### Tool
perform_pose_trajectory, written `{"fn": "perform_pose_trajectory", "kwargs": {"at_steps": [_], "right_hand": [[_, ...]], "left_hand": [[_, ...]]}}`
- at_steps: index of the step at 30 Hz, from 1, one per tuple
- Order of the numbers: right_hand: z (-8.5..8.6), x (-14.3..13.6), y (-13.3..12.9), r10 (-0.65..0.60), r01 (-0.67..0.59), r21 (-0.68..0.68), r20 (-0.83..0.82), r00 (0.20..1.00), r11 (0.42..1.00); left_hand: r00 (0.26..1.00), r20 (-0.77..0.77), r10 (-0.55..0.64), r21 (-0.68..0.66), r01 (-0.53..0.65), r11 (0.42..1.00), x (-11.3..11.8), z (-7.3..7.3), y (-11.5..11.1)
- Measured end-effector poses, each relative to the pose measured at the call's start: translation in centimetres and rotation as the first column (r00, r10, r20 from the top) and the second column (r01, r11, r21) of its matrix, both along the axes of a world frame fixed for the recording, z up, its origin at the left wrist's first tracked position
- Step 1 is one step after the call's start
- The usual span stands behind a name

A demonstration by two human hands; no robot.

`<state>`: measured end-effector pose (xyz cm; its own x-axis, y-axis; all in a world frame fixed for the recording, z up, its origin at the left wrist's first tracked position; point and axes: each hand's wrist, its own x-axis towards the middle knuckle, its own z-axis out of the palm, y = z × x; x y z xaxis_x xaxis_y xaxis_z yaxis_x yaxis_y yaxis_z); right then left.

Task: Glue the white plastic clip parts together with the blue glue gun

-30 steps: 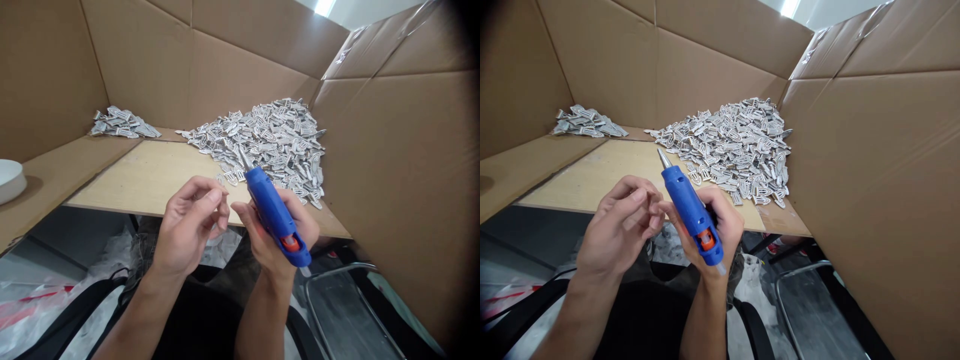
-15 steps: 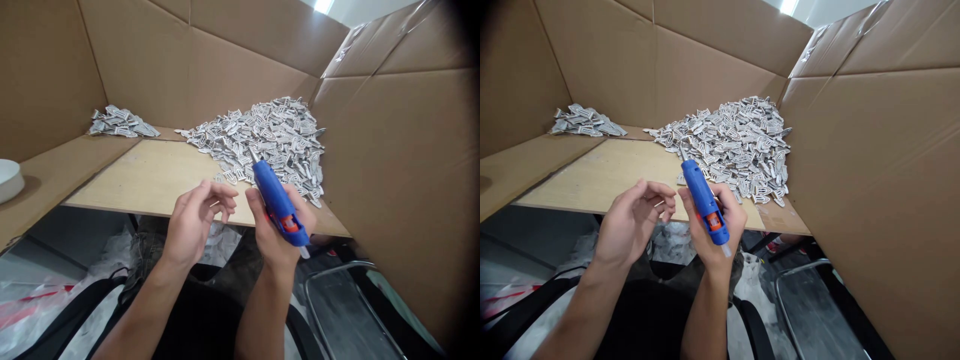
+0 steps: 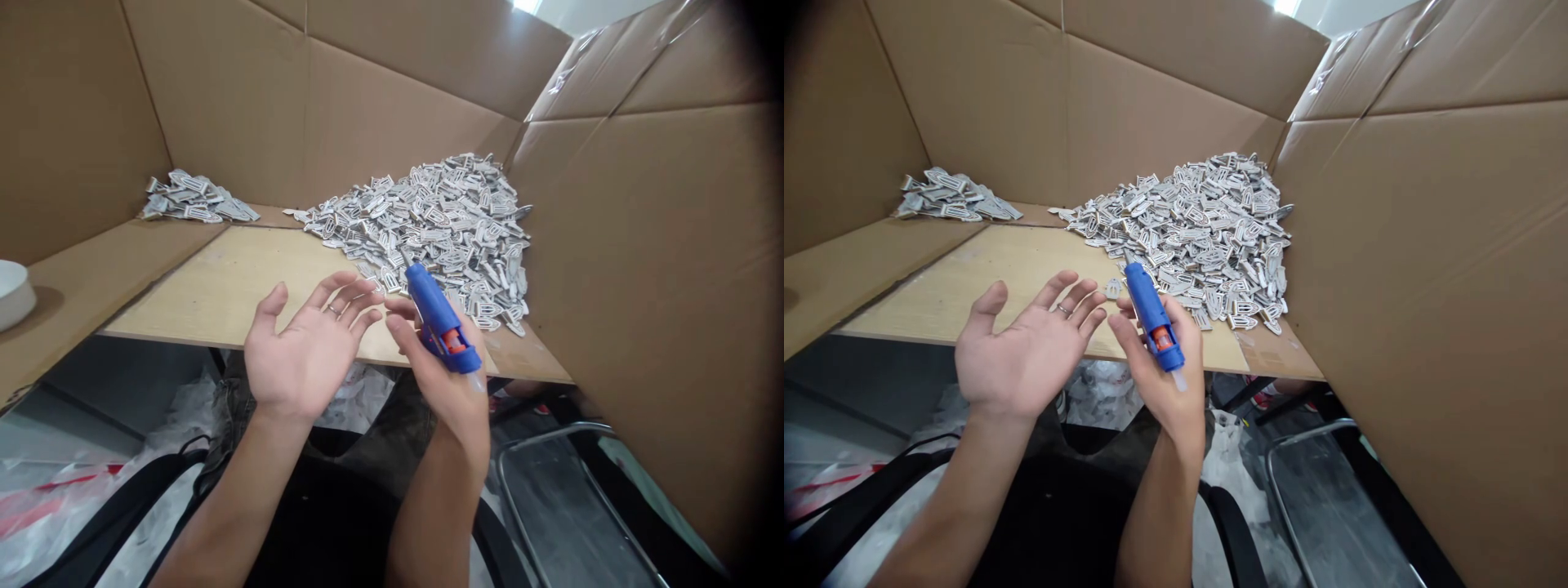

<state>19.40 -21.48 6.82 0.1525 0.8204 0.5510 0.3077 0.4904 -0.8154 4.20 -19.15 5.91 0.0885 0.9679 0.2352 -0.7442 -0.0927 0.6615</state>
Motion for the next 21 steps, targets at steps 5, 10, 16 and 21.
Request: {"fn": "perform_pose_trajectory", "kwargs": {"at_steps": [5,10,16,21], "right_hand": [[-0.1,0.1,0.1,0.067,-0.067,-0.001,0.068,0.995,0.998],[-0.3,0.0,0.2,-0.022,0.021,0.030,0.042,0.999,0.999],[-0.9,0.5,0.9,-0.172,0.185,0.130,-0.104,0.980,0.974],[-1.6,1.9,1.8,-0.309,0.341,0.147,-0.202,0.929,0.929]], "left_hand": [[0.998,-0.058,0.037,0.033,-0.035,0.999,-0.1,-0.2,0.1],[0.996,-0.068,0.049,0.034,-0.046,0.998,-0.3,-0.4,0.2],[0.998,-0.044,0.052,0.031,-0.051,0.998,-0.5,-0.5,0.4],[0.996,-0.044,0.079,0.030,-0.078,0.997,-0.8,-0.8,0.8]]}}
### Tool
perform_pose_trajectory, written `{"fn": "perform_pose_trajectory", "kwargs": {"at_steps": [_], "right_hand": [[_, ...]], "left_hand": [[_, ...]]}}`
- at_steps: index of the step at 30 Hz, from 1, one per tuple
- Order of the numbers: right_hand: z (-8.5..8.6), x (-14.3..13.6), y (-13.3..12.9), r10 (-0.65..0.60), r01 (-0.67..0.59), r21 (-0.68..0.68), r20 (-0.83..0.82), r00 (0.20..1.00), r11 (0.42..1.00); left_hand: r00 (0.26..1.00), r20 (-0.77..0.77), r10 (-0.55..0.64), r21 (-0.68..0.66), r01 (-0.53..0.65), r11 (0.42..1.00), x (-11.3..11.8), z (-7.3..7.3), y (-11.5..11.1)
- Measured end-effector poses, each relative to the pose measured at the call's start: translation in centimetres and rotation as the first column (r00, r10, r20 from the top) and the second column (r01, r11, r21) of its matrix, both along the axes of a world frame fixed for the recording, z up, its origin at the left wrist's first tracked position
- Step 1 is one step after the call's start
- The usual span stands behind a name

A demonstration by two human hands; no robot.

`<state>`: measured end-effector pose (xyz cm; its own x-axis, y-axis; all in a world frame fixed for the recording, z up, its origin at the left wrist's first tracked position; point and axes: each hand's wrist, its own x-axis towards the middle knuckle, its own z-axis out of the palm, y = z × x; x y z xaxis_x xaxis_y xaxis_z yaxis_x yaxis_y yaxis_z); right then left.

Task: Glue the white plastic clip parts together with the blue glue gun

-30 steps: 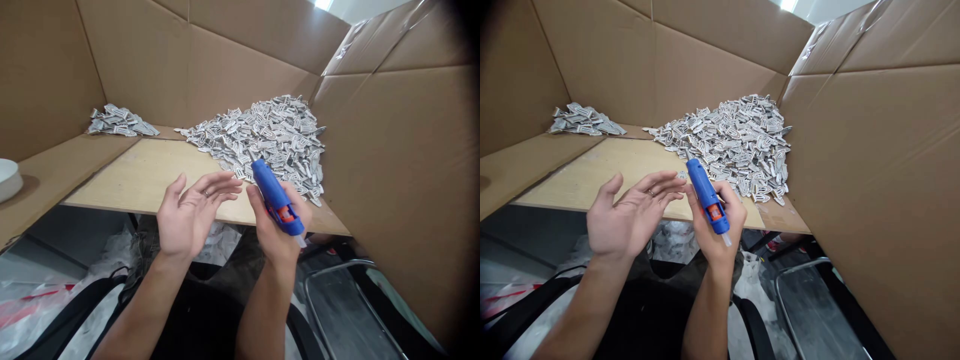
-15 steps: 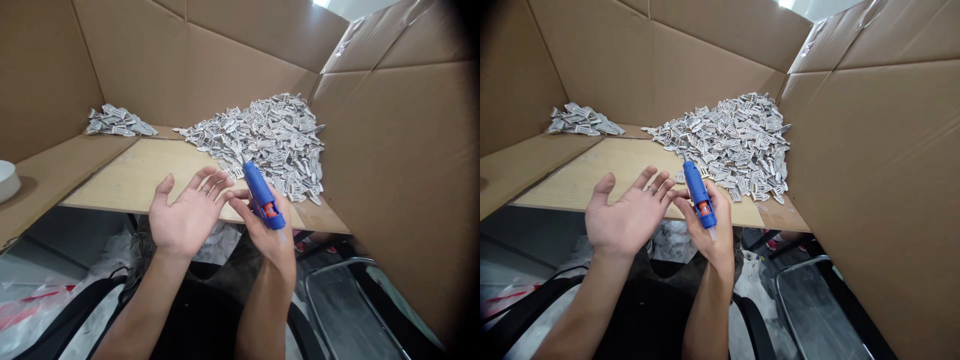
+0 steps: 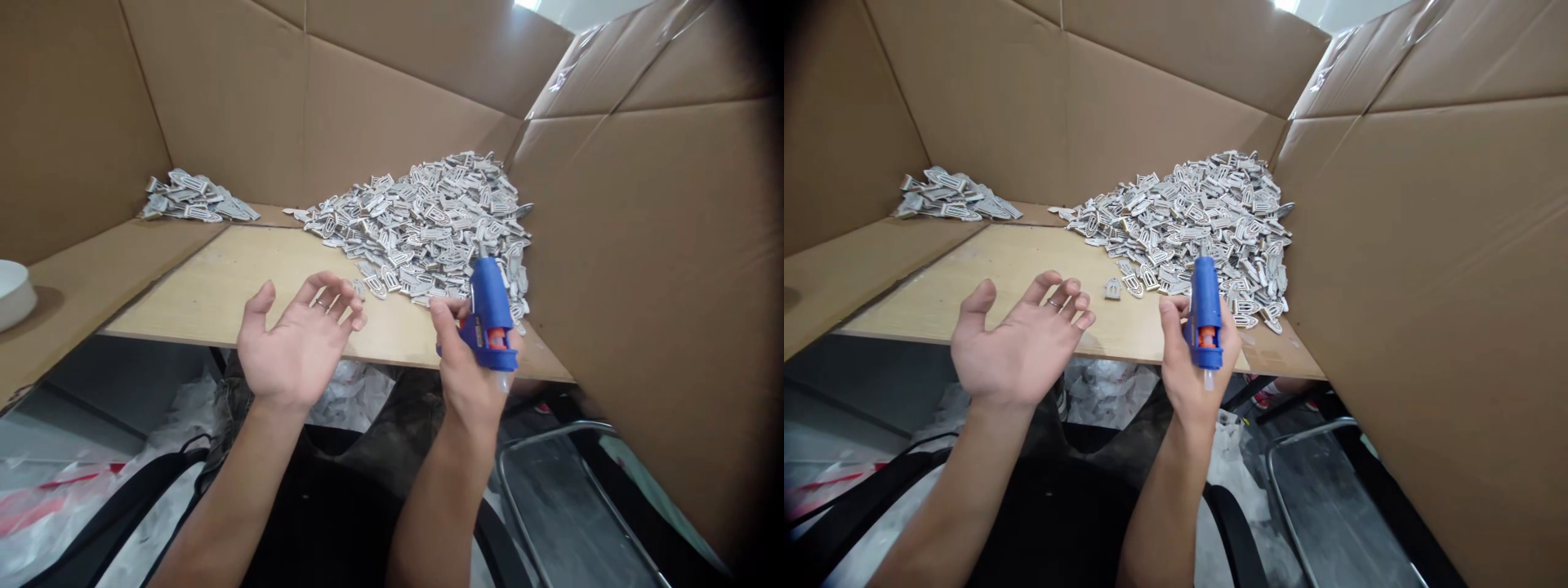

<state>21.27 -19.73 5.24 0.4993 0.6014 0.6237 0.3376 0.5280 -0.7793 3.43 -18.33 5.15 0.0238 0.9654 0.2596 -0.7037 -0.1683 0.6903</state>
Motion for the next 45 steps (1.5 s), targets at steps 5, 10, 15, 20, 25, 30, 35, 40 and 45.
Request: {"fn": "perform_pose_trajectory", "kwargs": {"at_steps": [5,10,15,20,25,30,35,40,45], "right_hand": [[-0.5,1.6,0.3,-0.066,0.067,0.033,-0.034,0.997,0.997],[-0.2,1.8,-0.6,-0.076,0.077,0.030,-0.010,0.997,0.997],[0.3,1.5,-1.4,-0.010,0.010,0.009,0.063,0.998,1.000],[-0.2,1.9,-0.9,0.120,-0.089,-0.142,0.227,0.967,0.986],[-0.9,2.3,-0.2,0.196,-0.139,-0.210,0.281,0.940,0.968],[-0.8,3.4,-0.6,0.186,-0.110,-0.238,0.326,0.927,0.965],[-1.2,5.2,-1.0,0.218,-0.129,-0.283,0.306,0.927,0.950],[-1.6,5.2,-0.6,0.348,-0.279,-0.293,0.220,0.911,0.914],[-2.9,4.2,1.4,0.292,-0.229,-0.279,0.209,0.933,0.933]], "left_hand": [[0.992,-0.089,0.094,0.055,-0.090,0.994,-0.2,-0.1,0.4],[0.973,-0.185,0.139,0.090,-0.124,0.988,0.0,0.0,1.0],[0.867,-0.365,0.338,0.133,-0.310,0.941,0.4,-1.1,1.9],[0.613,-0.591,0.524,0.188,-0.527,0.829,-0.1,-3.0,2.9],[0.416,-0.671,0.614,0.278,-0.627,0.728,-1.8,-4.1,4.6],[0.159,-0.799,0.580,0.333,-0.686,0.647,-4.2,-4.3,5.5],[0.062,-0.825,0.562,0.397,-0.645,0.654,-5.0,-4.5,5.5],[-0.036,-0.824,0.565,0.526,-0.420,0.740,-4.3,-5.2,7.0],[-0.117,-0.882,0.456,0.467,-0.096,0.879,-2.1,-4.2,11.6]]}}
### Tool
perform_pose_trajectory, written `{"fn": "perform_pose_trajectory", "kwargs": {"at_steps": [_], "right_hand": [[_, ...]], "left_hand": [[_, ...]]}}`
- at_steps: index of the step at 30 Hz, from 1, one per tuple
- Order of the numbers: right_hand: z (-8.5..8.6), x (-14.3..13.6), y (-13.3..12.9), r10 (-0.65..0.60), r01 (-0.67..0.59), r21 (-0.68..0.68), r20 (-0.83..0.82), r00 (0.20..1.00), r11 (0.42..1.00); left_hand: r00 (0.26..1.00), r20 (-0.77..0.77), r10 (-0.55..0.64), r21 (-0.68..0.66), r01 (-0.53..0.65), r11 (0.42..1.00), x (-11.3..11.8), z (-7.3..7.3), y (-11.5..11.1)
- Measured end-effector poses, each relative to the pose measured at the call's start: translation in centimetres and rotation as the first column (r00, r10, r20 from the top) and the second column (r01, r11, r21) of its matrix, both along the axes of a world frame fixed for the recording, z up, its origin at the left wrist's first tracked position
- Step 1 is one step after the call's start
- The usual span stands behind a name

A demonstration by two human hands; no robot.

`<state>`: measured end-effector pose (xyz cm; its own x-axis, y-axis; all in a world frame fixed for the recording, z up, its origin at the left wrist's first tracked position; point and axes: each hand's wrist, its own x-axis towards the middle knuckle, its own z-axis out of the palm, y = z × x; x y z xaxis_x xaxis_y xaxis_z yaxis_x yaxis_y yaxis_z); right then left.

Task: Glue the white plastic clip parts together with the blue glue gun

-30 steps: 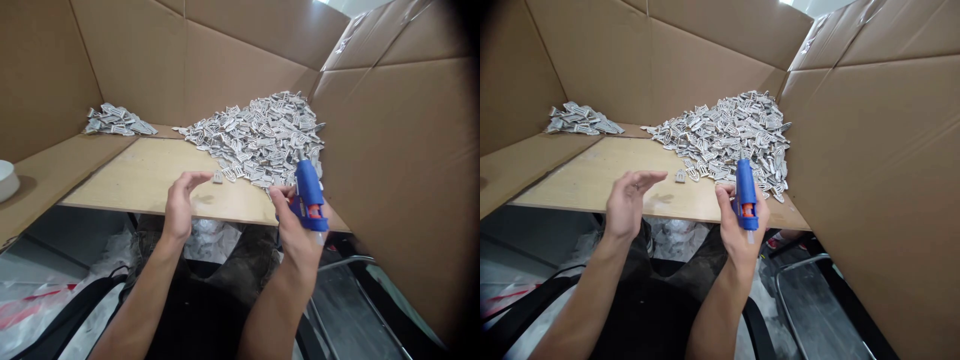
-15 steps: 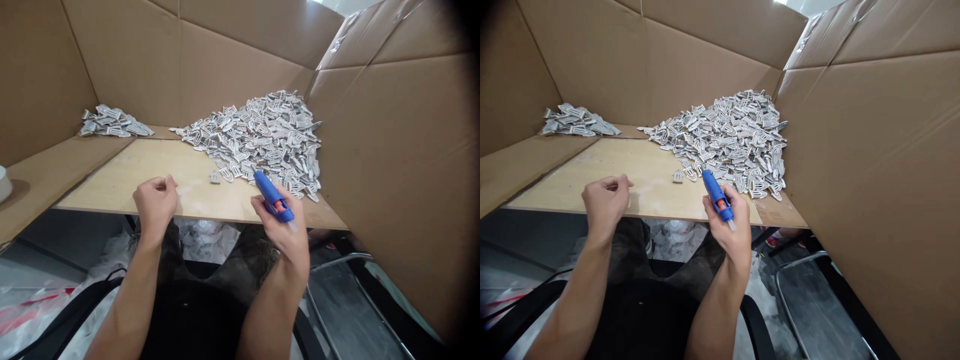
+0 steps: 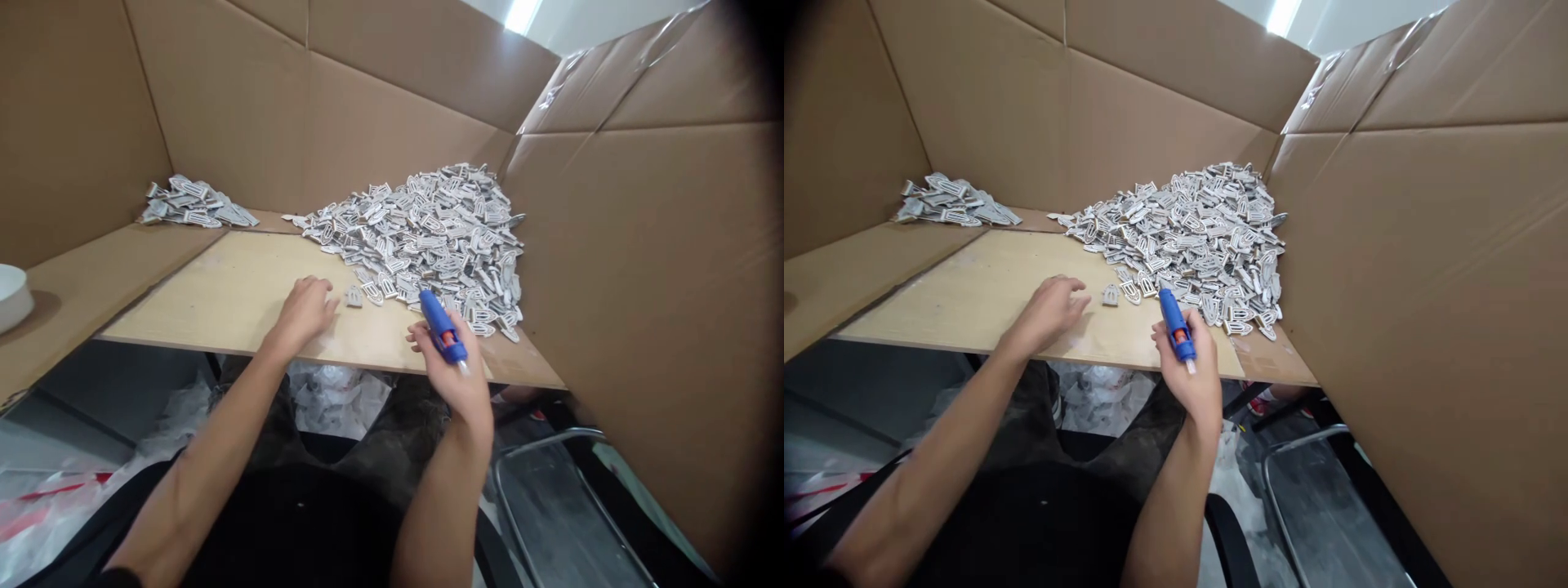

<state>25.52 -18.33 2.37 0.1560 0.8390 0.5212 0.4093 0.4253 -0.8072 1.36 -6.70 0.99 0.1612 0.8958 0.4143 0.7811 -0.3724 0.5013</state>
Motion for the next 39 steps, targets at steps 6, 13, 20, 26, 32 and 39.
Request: {"fn": "perform_pose_trajectory", "kwargs": {"at_steps": [6,13,20,26,32,39], "right_hand": [[-0.7,-1.7,5.7,-0.122,0.131,-0.019,0.254,0.960,0.991],[0.3,-2.3,13.2,0.079,-0.040,-0.141,0.283,0.956,0.989],[-0.7,-2.0,16.5,0.133,-0.072,-0.251,0.233,0.963,0.965],[-2.4,-2.1,16.5,-0.017,0.025,-0.025,0.289,0.957,0.999],[-2.5,-2.0,16.0,-0.049,0.044,0.024,0.298,0.953,0.999],[-2.8,-2.3,16.0,0.003,0.006,-0.040,0.231,0.973,0.999]], "left_hand": [[0.968,-0.143,-0.208,-0.281,0.162,0.946,1.9,1.4,7.9],[0.841,0.347,-0.414,-0.296,0.518,0.803,1.9,-2.5,11.3],[0.785,0.501,-0.364,-0.265,0.540,0.799,2.5,-2.2,11.1],[0.756,0.532,-0.381,-0.261,0.574,0.776,3.0,-2.2,10.7],[0.725,0.602,-0.334,-0.245,0.566,0.787,3.4,-1.7,9.8],[0.643,0.737,-0.207,-0.206,0.507,0.837,3.7,-1.3,9.5]]}}
